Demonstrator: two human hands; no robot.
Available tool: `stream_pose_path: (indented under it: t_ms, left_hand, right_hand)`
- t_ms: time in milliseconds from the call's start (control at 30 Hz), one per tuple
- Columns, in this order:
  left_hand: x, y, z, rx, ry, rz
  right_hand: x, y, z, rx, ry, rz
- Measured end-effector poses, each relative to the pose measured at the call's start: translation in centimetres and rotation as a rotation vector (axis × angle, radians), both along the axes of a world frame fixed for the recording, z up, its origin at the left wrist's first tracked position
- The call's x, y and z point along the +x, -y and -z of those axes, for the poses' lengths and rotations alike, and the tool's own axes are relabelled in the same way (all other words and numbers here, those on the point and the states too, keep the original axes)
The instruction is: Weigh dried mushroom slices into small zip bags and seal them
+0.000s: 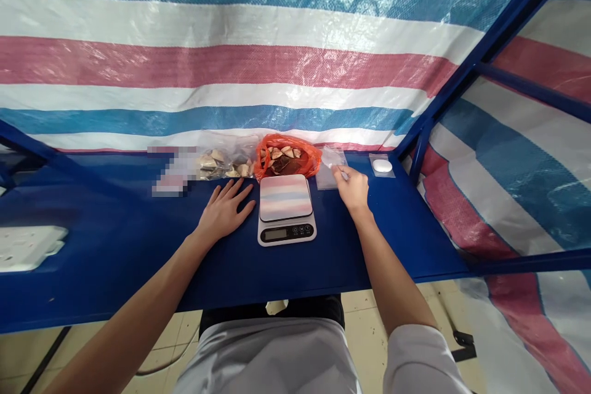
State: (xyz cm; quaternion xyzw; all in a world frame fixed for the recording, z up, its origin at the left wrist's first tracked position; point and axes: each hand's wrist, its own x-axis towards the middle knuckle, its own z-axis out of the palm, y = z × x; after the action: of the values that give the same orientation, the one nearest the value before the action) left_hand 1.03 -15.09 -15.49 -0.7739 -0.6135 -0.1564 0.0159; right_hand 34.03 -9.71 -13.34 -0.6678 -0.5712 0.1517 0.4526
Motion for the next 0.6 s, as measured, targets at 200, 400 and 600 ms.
stream_pose_path:
  t_ms: [200, 400, 600]
  left_hand:
    - [-0.3, -0.1, -0.1, 0.127, 0.176, 0.019]
    - [2.0, -1.0, -2.7, 0.030, 0.636, 0.155]
    - [5.3, -2.6, -5.3, -0.301, 1.149, 0.108]
  right_hand:
    - [-1.4, 1.9, -2.2, 0.132, -0.467, -0.116]
    - [-4.9, 2.9, -3.3, 0.091, -0.784, -0.333]
    - [-8.5, 2.8, -4.1, -0.024, -1.020, -0.507]
